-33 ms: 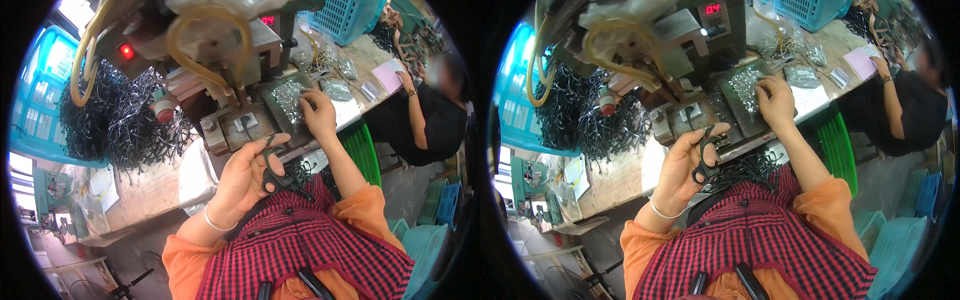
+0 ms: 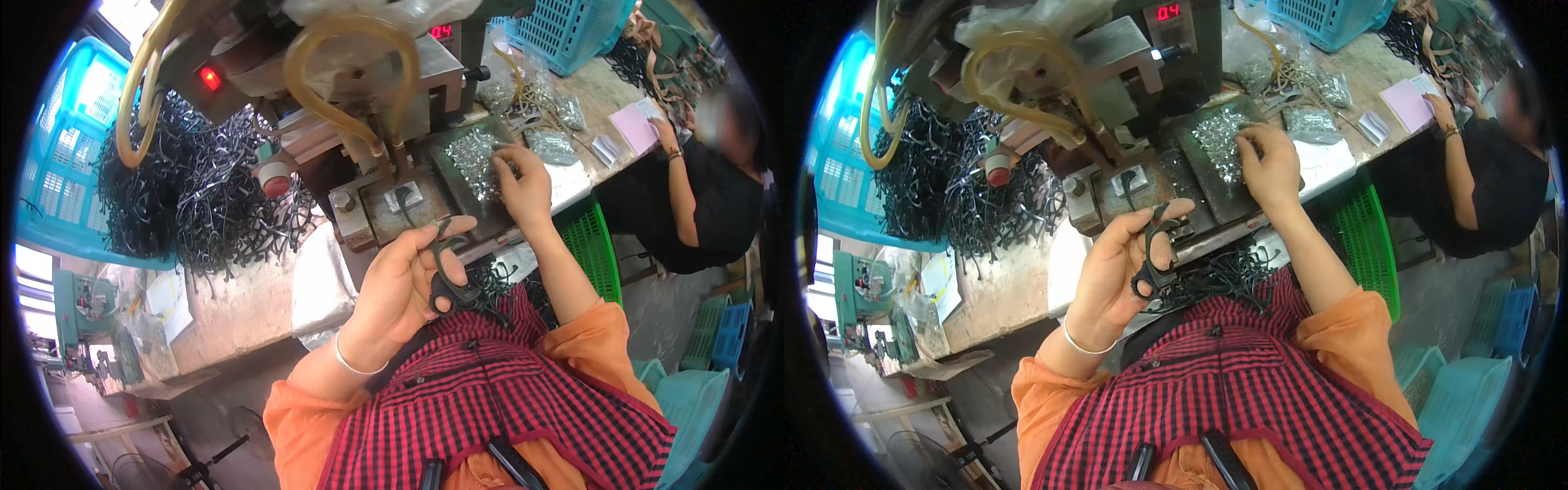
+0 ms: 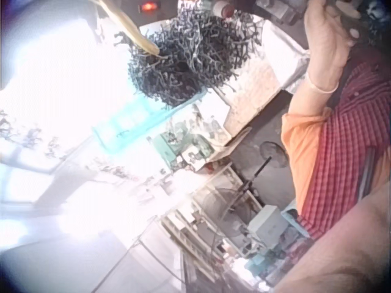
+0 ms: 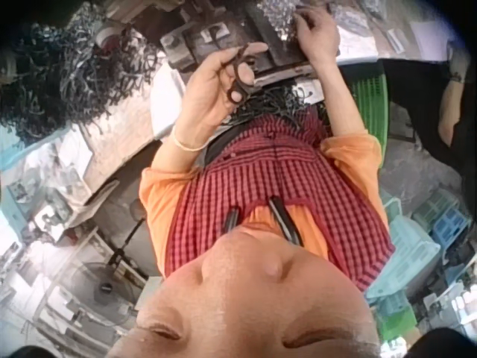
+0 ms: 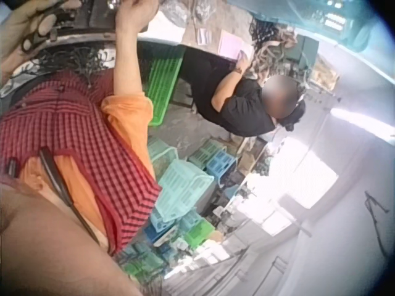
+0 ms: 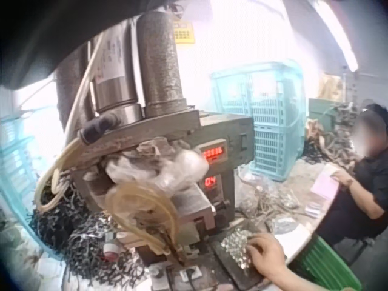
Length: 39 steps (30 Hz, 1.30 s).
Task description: The person repeatedly picks small metal hooks and shiny cylindrical parts, places them into a press machine, and removes the assembled units. The person also uses a brush to clear debris from the machine bed and occasionally adjusts the parts before pressing.
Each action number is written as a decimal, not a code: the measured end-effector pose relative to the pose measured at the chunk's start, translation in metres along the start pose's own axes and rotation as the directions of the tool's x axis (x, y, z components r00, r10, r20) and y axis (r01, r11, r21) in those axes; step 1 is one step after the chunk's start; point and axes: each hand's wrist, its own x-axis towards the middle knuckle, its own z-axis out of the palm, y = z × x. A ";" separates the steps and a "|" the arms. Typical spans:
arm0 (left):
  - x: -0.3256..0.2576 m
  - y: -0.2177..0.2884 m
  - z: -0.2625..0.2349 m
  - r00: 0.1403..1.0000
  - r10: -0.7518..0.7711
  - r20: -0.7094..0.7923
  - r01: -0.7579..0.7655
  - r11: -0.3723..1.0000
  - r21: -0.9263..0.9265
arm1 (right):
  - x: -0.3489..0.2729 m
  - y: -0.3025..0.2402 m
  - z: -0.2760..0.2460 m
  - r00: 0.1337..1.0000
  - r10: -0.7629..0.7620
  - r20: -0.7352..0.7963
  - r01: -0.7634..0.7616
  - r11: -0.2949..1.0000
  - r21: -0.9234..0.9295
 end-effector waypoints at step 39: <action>-0.005 0.093 -0.200 -0.010 0.974 -0.225 -0.615 0.172 0.769 | 0.017 -0.117 0.006 0.915 0.041 0.402 -0.298 0.740 0.603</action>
